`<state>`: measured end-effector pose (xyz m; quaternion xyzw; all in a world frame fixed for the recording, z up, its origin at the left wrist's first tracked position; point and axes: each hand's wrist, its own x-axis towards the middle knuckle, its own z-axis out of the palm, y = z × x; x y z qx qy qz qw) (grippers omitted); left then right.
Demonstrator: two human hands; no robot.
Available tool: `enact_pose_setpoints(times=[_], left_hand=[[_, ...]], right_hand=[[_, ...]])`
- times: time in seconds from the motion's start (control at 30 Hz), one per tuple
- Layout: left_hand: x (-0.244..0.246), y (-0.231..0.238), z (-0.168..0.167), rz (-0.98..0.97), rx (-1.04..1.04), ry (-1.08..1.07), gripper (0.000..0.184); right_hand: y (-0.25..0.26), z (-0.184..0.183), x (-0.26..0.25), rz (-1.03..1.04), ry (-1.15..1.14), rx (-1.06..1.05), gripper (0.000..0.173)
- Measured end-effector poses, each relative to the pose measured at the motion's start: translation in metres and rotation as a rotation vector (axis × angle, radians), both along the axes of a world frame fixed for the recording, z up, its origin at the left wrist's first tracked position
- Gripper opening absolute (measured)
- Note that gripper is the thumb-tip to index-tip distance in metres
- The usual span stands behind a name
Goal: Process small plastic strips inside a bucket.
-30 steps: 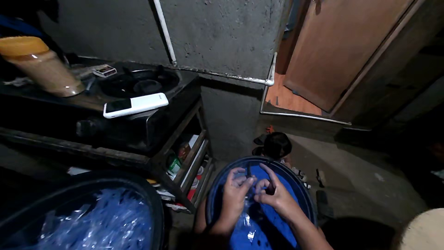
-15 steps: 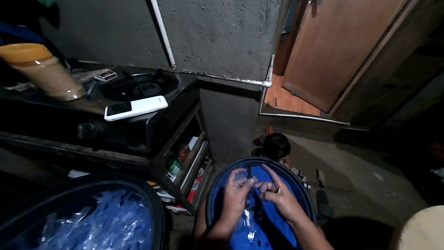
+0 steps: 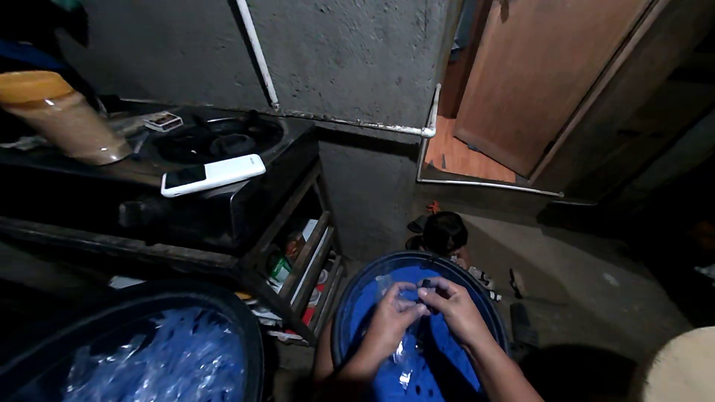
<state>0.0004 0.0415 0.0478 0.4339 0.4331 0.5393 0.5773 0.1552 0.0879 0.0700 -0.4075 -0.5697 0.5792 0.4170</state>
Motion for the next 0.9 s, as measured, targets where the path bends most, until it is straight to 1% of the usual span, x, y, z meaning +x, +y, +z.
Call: enact_pose_setpoints(times=[0.07, 0.1, 0.13, 0.2, 0.23, 0.3, 0.4, 0.53, 0.7, 0.83, 0.9], left_hand=[[-0.002, 0.000, -0.004, -0.082, 0.006, -0.047, 0.039], [-0.005, -0.001, -0.008, -0.158, 0.022, -0.092, 0.044], [-0.009, -0.002, -0.012, -0.246, 0.032, -0.148, 0.056], [-0.015, -0.004, -0.019, -0.428, 0.032, -0.241, 0.085], [-0.017, -0.005, -0.021, -0.501, 0.019, -0.264, 0.096], [-0.018, -0.007, -0.025, -0.560, -0.012, -0.244, 0.108], [-0.017, -0.008, -0.036, -0.552, -0.051, -0.181, 0.110], [-0.016, -0.008, -0.039, -0.524, -0.120, -0.195, 0.110], [-0.017, -0.007, -0.043, -0.501, -0.130, -0.209, 0.108], [-0.016, -0.007, -0.044, -0.511, -0.111, -0.224, 0.105], [-0.016, -0.006, -0.044, -0.516, -0.124, -0.238, 0.103]], right_hand=[[0.002, -0.005, 0.003, -0.013, 0.029, -0.037, 0.008], [0.002, -0.006, 0.005, -0.032, 0.048, -0.058, 0.007], [0.003, -0.008, 0.007, -0.054, 0.063, -0.075, 0.007], [0.006, -0.010, 0.011, -0.098, 0.091, -0.099, 0.009], [0.006, -0.011, 0.013, -0.123, 0.105, -0.106, 0.008], [0.008, -0.014, 0.016, -0.162, 0.123, -0.106, 0.008], [0.010, -0.016, 0.021, -0.168, 0.135, -0.103, 0.010], [0.011, -0.016, 0.028, -0.149, 0.126, -0.100, 0.010], [0.010, -0.016, 0.031, -0.134, 0.092, -0.052, 0.013], [0.011, -0.018, 0.032, -0.136, 0.119, -0.101, 0.012], [0.013, -0.020, 0.032, -0.175, 0.151, -0.183, 0.013]])
